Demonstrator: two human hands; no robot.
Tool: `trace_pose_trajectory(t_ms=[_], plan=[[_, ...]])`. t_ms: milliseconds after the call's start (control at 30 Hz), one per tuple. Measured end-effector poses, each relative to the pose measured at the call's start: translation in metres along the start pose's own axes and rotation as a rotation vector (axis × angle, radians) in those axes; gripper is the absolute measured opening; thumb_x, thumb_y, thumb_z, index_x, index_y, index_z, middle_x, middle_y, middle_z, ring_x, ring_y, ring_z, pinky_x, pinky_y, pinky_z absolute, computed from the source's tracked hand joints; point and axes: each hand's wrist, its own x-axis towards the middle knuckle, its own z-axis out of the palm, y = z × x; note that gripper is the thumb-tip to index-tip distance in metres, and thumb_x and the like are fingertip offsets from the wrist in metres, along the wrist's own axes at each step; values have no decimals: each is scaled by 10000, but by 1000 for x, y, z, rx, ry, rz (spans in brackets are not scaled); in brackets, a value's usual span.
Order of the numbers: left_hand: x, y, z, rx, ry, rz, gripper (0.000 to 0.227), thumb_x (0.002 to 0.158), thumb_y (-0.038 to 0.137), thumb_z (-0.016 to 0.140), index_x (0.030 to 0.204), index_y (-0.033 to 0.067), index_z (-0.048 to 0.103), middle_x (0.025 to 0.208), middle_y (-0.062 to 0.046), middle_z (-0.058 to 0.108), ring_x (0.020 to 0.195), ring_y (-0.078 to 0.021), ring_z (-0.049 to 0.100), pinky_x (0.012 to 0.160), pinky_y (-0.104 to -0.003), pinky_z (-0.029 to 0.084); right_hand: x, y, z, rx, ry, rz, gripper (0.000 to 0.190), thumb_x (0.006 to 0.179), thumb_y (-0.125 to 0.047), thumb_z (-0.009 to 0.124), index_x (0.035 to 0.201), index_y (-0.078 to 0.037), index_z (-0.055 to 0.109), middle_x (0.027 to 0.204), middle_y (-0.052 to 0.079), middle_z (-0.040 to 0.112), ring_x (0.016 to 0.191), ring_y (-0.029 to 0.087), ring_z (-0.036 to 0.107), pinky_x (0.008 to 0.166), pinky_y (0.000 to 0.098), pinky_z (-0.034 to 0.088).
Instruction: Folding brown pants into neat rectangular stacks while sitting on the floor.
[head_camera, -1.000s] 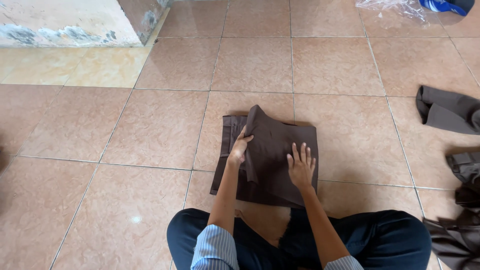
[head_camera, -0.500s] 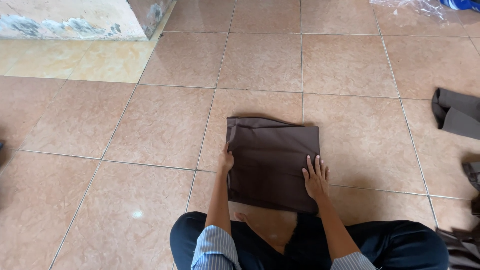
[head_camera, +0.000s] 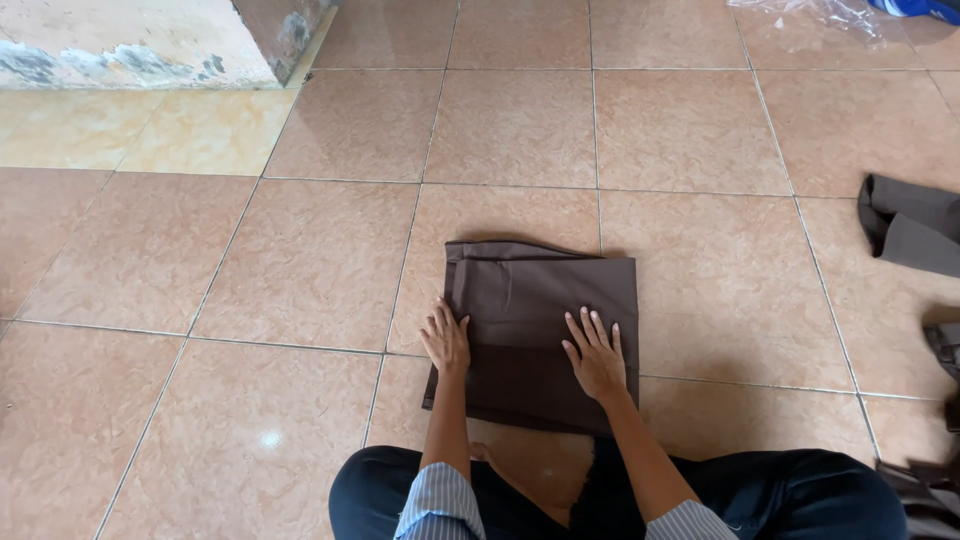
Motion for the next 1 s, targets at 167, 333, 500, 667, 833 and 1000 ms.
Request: trace_pose_trajectory(t_ms=[167,333,500,667,833,1000], plan=[[11,-1,27,8,72,-52,553,1042,522,439,1426,125,469,1139,-24,462,1011,-187,505,793,-329,445,3,28,15,109,133,117,592,1090,-545,228,1654,-389,146,1729,38,151,1583,239,153,1283,534,105],[34,-8,72,-404,-93,-257,585,1046,555,437,1328,49,360,1188,-119,428,1073,-318,588,863,-361,507,33,84,73,301,344,302,582,1100,-417,346,1644,-223,270,1597,118,330,1445,338,360,1189,533,307],[56,-9,117,-804,-350,-299,1150,928,851,426,1512,-95,132,1567,-444,191,1406,-567,413,1143,-565,387,80,145,110,753,160,516,748,987,-535,620,1541,-100,368,1407,215,466,1298,431,557,1031,547,494],[50,21,52,-1258,-483,-215,852,988,491,694,1630,82,311,1611,-234,363,1478,-378,395,1202,-463,347,85,172,62,1053,233,394,538,844,-324,828,1331,-139,696,1307,217,669,1262,416,600,1009,502,497],[30,54,-61,-1501,-376,-71,642,971,242,730,1469,-84,486,1469,-337,497,1409,-484,445,1181,-533,363,50,183,-81,1296,486,270,483,803,-147,826,1265,-97,692,1215,175,681,1175,277,625,980,393,504],[28,85,-122,-1757,-150,-3,322,849,38,806,1160,110,767,1142,-96,667,1192,-210,549,1069,-405,489,9,197,-170,1396,583,-51,248,888,40,716,1079,-118,727,993,19,696,992,90,612,984,301,516]])
